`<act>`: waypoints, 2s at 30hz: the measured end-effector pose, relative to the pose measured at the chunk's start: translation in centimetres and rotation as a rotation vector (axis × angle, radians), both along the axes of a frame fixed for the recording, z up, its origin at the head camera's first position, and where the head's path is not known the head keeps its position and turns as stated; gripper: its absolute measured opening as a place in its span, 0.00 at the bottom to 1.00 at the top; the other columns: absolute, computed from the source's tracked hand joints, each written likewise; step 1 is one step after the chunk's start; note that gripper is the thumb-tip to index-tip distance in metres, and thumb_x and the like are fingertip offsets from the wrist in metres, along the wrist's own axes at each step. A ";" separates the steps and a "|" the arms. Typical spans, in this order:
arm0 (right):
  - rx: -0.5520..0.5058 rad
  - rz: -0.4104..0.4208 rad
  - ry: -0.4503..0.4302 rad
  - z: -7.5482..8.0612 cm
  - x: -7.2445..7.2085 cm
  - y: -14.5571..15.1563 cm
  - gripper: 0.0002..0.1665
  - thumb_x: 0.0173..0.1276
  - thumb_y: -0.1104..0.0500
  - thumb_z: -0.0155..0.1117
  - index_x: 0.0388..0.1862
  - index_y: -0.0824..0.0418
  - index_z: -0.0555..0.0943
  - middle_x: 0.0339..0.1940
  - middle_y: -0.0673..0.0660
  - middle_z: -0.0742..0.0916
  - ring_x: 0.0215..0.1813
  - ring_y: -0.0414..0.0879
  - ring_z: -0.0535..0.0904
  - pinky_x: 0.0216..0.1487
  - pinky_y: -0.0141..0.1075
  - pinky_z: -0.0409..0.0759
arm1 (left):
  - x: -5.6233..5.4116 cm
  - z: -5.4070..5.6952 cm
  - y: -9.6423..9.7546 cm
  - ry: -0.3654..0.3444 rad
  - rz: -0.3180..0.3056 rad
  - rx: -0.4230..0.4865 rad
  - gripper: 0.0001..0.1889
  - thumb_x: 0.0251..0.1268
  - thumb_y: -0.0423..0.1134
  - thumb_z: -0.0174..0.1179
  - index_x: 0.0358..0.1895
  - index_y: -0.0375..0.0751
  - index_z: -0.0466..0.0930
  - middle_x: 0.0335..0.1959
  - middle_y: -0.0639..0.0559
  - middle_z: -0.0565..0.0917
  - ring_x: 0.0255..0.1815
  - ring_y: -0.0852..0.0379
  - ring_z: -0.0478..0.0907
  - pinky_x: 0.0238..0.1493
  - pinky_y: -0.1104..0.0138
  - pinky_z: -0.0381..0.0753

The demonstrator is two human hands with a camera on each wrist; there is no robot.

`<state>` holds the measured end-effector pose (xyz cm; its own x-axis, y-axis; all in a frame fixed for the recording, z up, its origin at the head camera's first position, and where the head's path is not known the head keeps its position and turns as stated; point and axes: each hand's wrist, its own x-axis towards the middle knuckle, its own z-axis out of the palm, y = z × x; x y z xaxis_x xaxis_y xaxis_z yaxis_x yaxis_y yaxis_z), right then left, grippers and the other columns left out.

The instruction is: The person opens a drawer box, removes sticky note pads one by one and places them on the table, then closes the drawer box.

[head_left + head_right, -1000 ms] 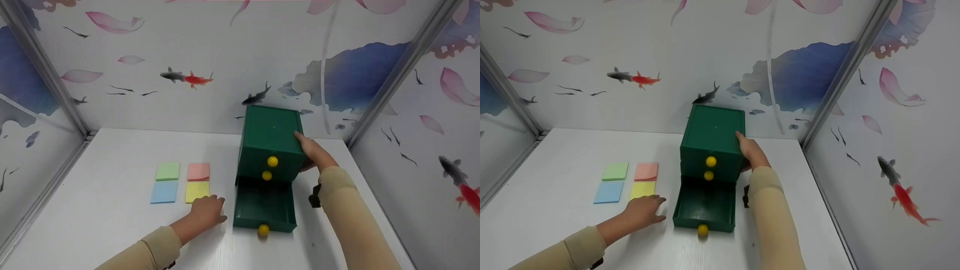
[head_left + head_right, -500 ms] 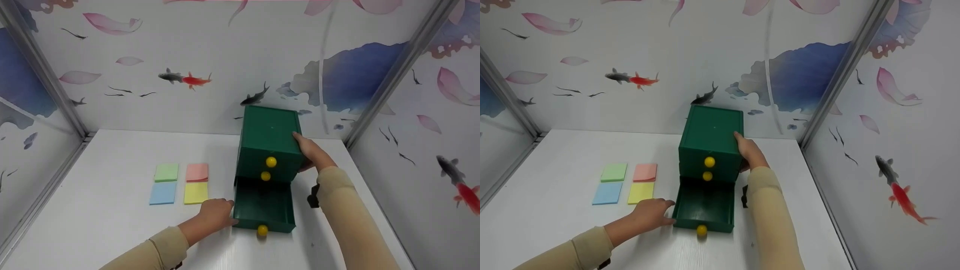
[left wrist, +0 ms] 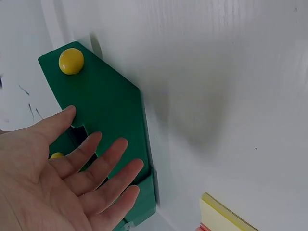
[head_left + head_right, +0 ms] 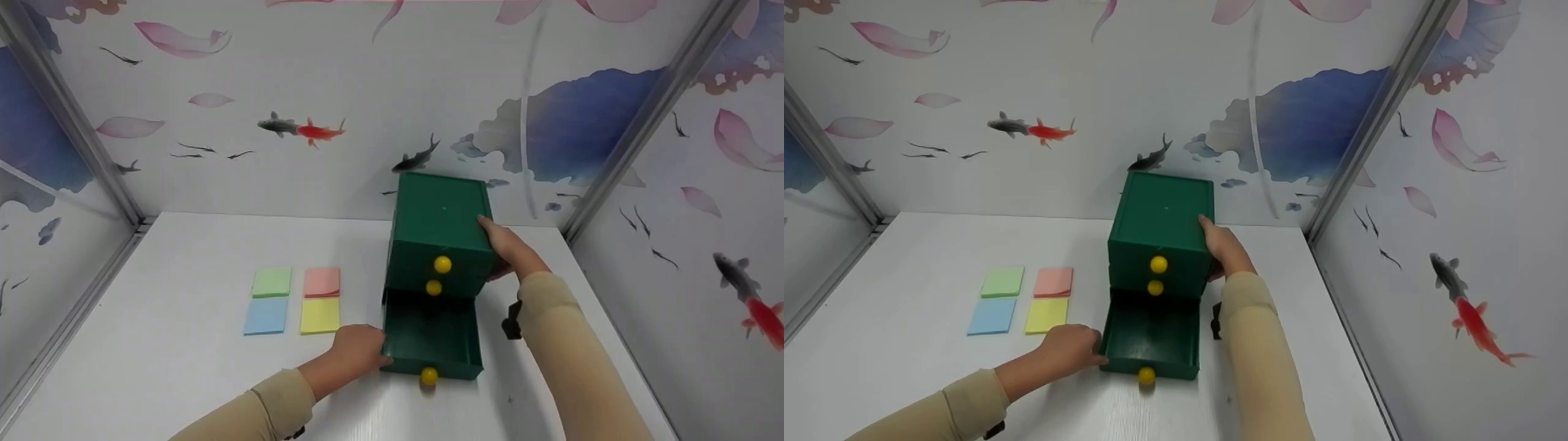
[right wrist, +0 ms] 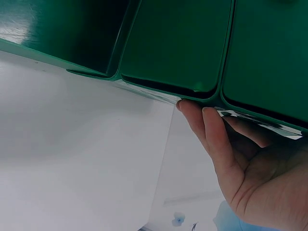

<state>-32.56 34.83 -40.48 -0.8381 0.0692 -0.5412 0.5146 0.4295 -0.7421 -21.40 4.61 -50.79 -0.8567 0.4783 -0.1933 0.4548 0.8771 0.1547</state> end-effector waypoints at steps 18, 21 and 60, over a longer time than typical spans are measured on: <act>0.018 -0.003 -0.005 -0.1 0.1 0.1 0.56 0.70 0.25 0.30 0.77 0.67 0.46 0.62 0.77 0.71 0.48 0.65 0.81 0.48 0.55 0.79 | -0.8 -0.1 0.6 -0.024 -0.001 0.078 0.15 0.58 0.51 0.69 0.25 0.44 0.82 0.18 0.56 0.73 0.22 0.57 0.69 0.28 0.65 0.74; 0.014 -0.001 -0.005 -0.1 0.1 0.1 0.56 0.70 0.25 0.30 0.77 0.67 0.46 0.63 0.77 0.71 0.49 0.65 0.81 0.49 0.55 0.79 | -1.0 -0.2 0.6 0.013 -0.002 0.055 0.17 0.59 0.51 0.68 0.22 0.44 0.79 0.17 0.56 0.72 0.21 0.57 0.69 0.25 0.65 0.73; 0.020 -0.004 -0.006 0.0 -0.1 0.1 0.56 0.69 0.25 0.30 0.78 0.66 0.45 0.61 0.76 0.73 0.48 0.64 0.81 0.45 0.53 0.81 | -1.9 -0.8 0.6 0.073 0.088 0.155 0.15 0.65 0.47 0.64 0.29 0.39 0.80 0.21 0.51 0.75 0.24 0.55 0.71 0.29 0.62 0.77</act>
<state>-32.68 34.97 -40.45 -0.8347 0.0836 -0.5442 0.5205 0.4422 -0.7304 -23.25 5.22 -51.61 -0.9055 0.4203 -0.0590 0.3924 0.8820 0.2609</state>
